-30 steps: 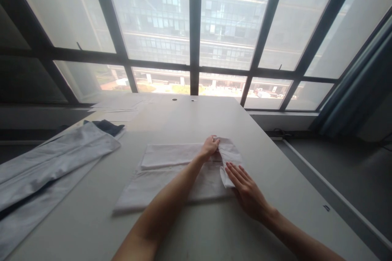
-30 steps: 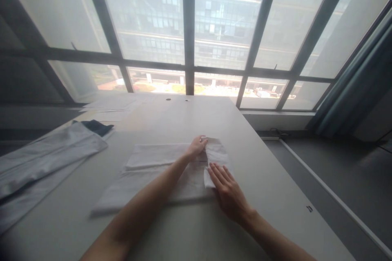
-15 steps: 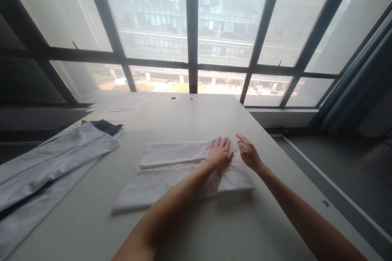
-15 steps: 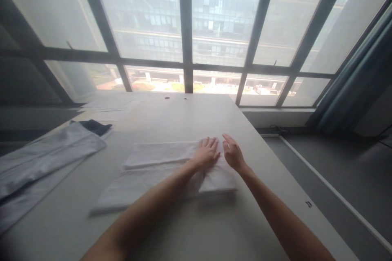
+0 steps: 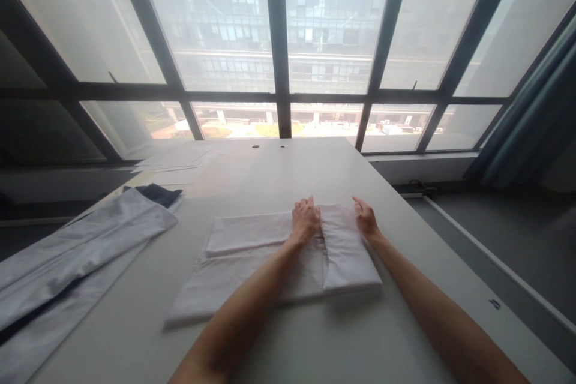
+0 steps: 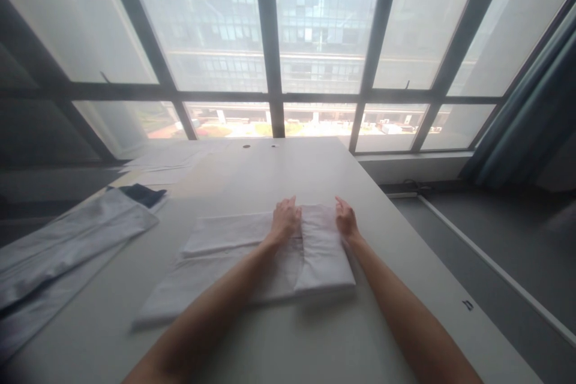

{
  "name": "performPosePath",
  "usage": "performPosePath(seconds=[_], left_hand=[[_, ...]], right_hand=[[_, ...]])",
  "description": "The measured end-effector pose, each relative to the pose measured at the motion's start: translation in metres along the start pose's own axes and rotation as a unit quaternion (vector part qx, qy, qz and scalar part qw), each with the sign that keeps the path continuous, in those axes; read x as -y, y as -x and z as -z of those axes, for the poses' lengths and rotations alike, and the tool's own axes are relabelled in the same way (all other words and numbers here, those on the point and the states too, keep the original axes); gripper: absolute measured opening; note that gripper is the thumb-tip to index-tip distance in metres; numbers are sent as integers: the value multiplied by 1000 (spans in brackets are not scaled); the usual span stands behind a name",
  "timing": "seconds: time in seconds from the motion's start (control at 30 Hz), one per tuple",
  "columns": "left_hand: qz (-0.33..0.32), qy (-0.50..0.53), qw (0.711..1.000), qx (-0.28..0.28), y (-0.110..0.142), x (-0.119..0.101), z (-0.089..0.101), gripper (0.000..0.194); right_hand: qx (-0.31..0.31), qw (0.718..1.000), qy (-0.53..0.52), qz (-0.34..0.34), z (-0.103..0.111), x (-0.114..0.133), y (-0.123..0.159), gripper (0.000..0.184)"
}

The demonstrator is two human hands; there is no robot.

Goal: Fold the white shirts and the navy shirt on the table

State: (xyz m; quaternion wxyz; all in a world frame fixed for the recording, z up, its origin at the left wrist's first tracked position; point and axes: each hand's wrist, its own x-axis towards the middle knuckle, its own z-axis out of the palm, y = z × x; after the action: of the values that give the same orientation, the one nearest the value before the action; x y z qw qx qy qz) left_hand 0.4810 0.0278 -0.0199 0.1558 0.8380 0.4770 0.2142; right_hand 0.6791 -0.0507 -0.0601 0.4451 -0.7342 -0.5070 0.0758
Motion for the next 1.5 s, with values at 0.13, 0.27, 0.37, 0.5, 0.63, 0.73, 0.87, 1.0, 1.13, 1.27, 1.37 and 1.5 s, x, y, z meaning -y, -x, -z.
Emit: performPosePath(seconds=[0.13, 0.27, 0.37, 0.5, 0.63, 0.73, 0.87, 1.0, 1.13, 1.27, 1.37, 1.5], left_hand=[[16, 9, 1000, -3, -5, 8, 0, 41], [19, 35, 999, 7, -9, 7, -1, 42], [18, 52, 998, 15, -13, 8, 1, 42], [21, 45, 999, 14, -13, 11, 6, 40], [17, 5, 1000, 5, -3, 4, 10, 30], [-67, -33, 997, -23, 6, -10, 8, 36], [-215, -84, 972, 38, 18, -21, -4, 44], [-210, -130, 961, 125, 26, -17, -13, 65], [-173, -146, 965, 134, 29, -14, -14, 68], [-168, -148, 966, 128, 29, -16, -14, 68], [-160, -149, 966, 138, 28, -16, -15, 67], [-158, -154, 963, 154, 27, -17, -12, 65]], right_hand=[[14, 1000, 11, 22, -1, -1, 1, 49], [68, 991, 87, 77, -9, 2, 3, 45], [78, 987, 114, 79, -10, 4, 4, 45], [116, 977, 163, 76, -4, 12, 6, 50], [203, 953, 211, 73, 0, 20, 7, 59], [234, 938, 239, 88, 0, 21, 8, 62], [222, 945, 223, 85, -5, 16, 8, 60], [56, 985, 160, 23, -1, 9, 2, 60], [-52, 990, 127, -4, 7, 7, -1, 59], [116, 979, 138, 92, 4, 17, 7, 60], [240, 946, 191, 102, -3, 26, 15, 62], [230, 934, 270, 52, -2, 28, 17, 62]])
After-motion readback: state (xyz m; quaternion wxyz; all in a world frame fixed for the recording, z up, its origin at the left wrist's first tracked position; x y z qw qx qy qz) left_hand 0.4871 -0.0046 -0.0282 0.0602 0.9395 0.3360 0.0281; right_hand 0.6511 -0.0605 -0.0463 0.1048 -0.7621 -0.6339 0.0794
